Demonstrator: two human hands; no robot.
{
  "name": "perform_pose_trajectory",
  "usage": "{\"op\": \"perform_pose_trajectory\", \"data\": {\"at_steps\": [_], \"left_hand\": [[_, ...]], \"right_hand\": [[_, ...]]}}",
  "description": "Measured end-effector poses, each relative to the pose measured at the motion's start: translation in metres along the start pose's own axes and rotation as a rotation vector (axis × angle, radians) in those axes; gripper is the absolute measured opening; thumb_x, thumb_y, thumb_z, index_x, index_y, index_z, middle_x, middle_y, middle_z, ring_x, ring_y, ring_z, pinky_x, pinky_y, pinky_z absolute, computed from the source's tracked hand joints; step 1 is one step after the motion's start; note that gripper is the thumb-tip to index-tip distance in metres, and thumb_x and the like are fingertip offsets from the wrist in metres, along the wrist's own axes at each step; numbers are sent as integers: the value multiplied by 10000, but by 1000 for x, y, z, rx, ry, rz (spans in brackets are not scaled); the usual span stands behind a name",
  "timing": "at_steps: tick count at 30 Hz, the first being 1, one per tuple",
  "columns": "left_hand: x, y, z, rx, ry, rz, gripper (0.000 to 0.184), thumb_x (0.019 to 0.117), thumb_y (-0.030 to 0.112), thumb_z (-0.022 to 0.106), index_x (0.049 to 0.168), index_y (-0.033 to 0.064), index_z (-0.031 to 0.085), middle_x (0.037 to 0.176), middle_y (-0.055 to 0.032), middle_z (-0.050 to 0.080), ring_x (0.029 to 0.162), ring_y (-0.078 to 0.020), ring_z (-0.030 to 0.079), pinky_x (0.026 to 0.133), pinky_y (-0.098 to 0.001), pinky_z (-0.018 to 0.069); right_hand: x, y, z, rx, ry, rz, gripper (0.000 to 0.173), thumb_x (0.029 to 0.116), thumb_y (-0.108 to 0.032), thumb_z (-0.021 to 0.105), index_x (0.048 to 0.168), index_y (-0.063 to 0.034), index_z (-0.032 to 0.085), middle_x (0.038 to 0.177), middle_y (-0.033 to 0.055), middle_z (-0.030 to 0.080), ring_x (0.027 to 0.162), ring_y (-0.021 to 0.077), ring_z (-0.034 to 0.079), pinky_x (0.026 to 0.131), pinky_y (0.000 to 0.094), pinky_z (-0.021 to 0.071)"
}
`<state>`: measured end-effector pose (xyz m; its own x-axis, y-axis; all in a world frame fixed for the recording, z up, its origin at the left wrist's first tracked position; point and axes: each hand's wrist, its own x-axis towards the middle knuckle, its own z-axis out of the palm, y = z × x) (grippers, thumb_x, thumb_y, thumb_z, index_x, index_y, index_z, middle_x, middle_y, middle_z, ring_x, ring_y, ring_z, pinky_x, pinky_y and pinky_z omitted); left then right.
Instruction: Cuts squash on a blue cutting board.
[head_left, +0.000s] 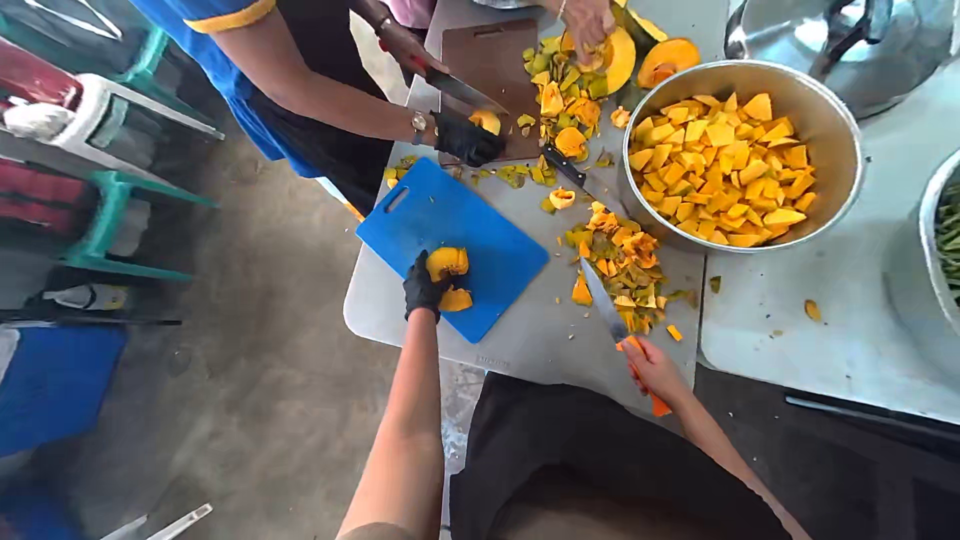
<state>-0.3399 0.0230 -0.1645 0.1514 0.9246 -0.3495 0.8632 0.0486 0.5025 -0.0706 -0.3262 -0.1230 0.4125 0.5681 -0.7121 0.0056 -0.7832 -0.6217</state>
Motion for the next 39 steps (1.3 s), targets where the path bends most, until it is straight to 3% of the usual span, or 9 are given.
{"op": "perform_pose_trajectory", "data": {"at_steps": [7, 12, 17, 23, 25, 27, 33, 36, 39], "left_hand": [[-25, 27, 4, -234, -165, -196, 806, 827, 234, 849, 1493, 56, 431, 1367, -279, 577, 1259, -417, 578, 1029, -590, 475], [-55, 59, 1, -1029, -333, -381, 522, 1045, 196, 541, 1507, 103, 317, 1167, -190, 606, 919, -264, 642, 742, -425, 564], [-32, 50, 34, -1183, 5, -101, 910, 819, 27, 813, 1555, 53, 279, 1403, -256, 516, 1212, -325, 594, 963, -476, 556], [-39, 39, 36, -1045, -218, -298, 647, 987, 257, 699, 1492, -5, 390, 1321, -260, 592, 1120, -347, 647, 907, -499, 575], [-40, 30, 27, -916, -320, -242, 674, 982, 277, 709, 1480, -32, 376, 1290, -270, 600, 1092, -343, 659, 898, -485, 583], [-34, 24, 11, -786, -427, -225, 626, 1019, 370, 637, 1437, -48, 430, 1239, -256, 624, 1066, -321, 656, 905, -468, 568], [6, 1, -6, -557, -668, -76, 513, 1079, 448, 473, 1297, 4, 609, 1107, -189, 682, 927, -267, 660, 828, -444, 558], [8, 1, -6, -553, -676, -24, 491, 1083, 426, 476, 1297, 10, 625, 1145, -194, 678, 970, -278, 656, 864, -460, 551], [28, -29, 30, -600, -663, 12, 524, 1038, 490, 547, 1239, 18, 657, 1082, -183, 702, 933, -283, 676, 824, -481, 575]], "right_hand": [[12, -58, 22, -45, -81, -57, 408, 1110, -348, 450, 1294, 3, 548, 758, 83, 560, 582, 172, 552, 576, 349, 510], [12, -72, 46, 62, -115, -86, 370, 1112, -319, 452, 1242, 13, 556, 702, 33, 545, 520, 112, 537, 507, 281, 499], [15, -80, 70, 95, -110, -70, 354, 1110, -319, 460, 1224, 1, 559, 692, 35, 544, 513, 118, 537, 499, 281, 498], [11, -89, 105, 118, -28, 98, 421, 1111, -373, 447, 1279, -2, 552, 747, 78, 562, 552, 156, 538, 539, 319, 492], [10, -89, 119, 71, 52, 135, 443, 1108, -382, 455, 1311, 2, 541, 838, 130, 605, 642, 213, 597, 610, 373, 530], [9, -93, 131, -51, 153, 150, 486, 1090, -334, 509, 1412, 30, 500, 1139, 273, 665, 1012, 392, 676, 903, 547, 534], [-9, -140, 132, -374, 271, 107, 577, 1020, -349, 636, 1444, 29, 533, 1500, 328, 441, 1400, 494, 426, 1144, 618, 363], [-88, -244, 98, -481, 118, -247, 498, 1087, -344, 510, 1411, 33, 542, 1370, 300, 564, 1282, 442, 556, 1093, 561, 430], [-185, -319, 91, -716, 487, -972, 334, 1069, -279, 495, 1157, -16, 682, 1023, 172, 694, 973, 333, 695, 829, 473, 565]]}}
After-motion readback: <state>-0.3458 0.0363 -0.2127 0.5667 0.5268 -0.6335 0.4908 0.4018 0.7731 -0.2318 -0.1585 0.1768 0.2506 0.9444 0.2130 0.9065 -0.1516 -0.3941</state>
